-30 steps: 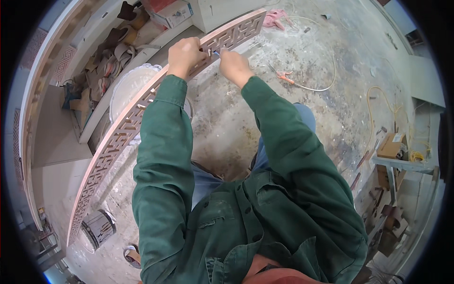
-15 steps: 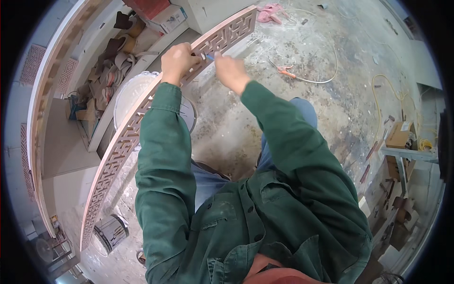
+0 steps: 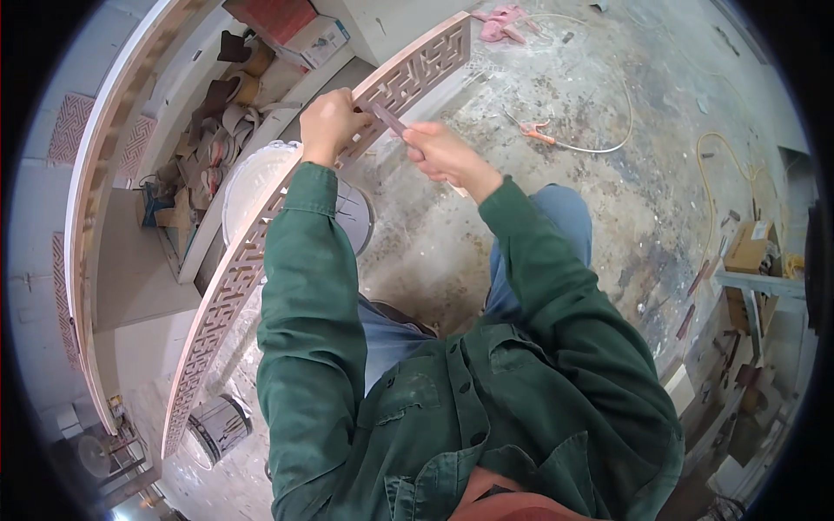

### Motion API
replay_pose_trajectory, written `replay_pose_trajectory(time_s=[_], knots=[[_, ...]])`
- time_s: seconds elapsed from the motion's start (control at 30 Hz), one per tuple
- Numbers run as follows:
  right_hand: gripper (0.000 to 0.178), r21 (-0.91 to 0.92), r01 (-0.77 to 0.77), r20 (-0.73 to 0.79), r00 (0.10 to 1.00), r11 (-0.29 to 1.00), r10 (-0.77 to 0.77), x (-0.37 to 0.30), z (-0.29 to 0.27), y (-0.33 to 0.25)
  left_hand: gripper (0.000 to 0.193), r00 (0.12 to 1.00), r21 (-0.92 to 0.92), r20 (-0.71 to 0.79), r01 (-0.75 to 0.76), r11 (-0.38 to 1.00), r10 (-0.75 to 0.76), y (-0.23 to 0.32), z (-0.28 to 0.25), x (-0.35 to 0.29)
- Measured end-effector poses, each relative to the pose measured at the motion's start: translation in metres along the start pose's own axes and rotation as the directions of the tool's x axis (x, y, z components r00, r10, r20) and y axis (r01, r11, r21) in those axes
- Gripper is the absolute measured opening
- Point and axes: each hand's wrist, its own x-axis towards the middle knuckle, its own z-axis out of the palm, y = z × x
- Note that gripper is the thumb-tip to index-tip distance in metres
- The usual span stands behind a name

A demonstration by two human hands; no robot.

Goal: The person is sanding a decorative wooden lattice panel using sandpaper wrapped around a small wooden stick.

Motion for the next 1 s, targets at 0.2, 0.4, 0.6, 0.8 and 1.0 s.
replay_pose_trajectory(time_s=[0.2, 0.4, 0.6, 0.8, 1.0], knots=[[0.024, -0.72, 0.299, -0.078, 0.861, 0.626, -0.502, 0.055, -0.01, 0.005, 0.034, 1.0, 0.0, 0.008, -0.018, 1.0, 0.018, 0.011, 0.002, 0.007], [0.024, -0.946, 0.119, -0.028, 0.897, 0.303, -0.44, 0.041, 0.005, 0.003, 0.034, 1.0, -0.025, 0.03, 0.007, 1.0, -0.006, 0.004, -0.002, 0.003], [0.02, -0.956, -0.085, -0.185, 0.917, 0.28, -0.353, 0.023, 0.006, 0.012, 0.033, 0.999, 0.001, 0.034, -0.022, 1.0, 0.022, 0.013, -0.006, 0.006], [0.024, -0.958, -0.086, -0.183, 0.918, 0.275, -0.351, 0.043, 0.011, 0.007, 0.033, 0.998, -0.109, 0.055, 0.024, 0.994, -0.018, 0.004, 0.0, 0.004], [0.026, -0.891, 0.005, -0.224, 0.865, 0.455, -0.449, 0.027, -0.021, 0.05, 0.033, 0.998, -0.082, 0.058, 0.012, 0.997, -0.007, 0.004, -0.005, 0.006]])
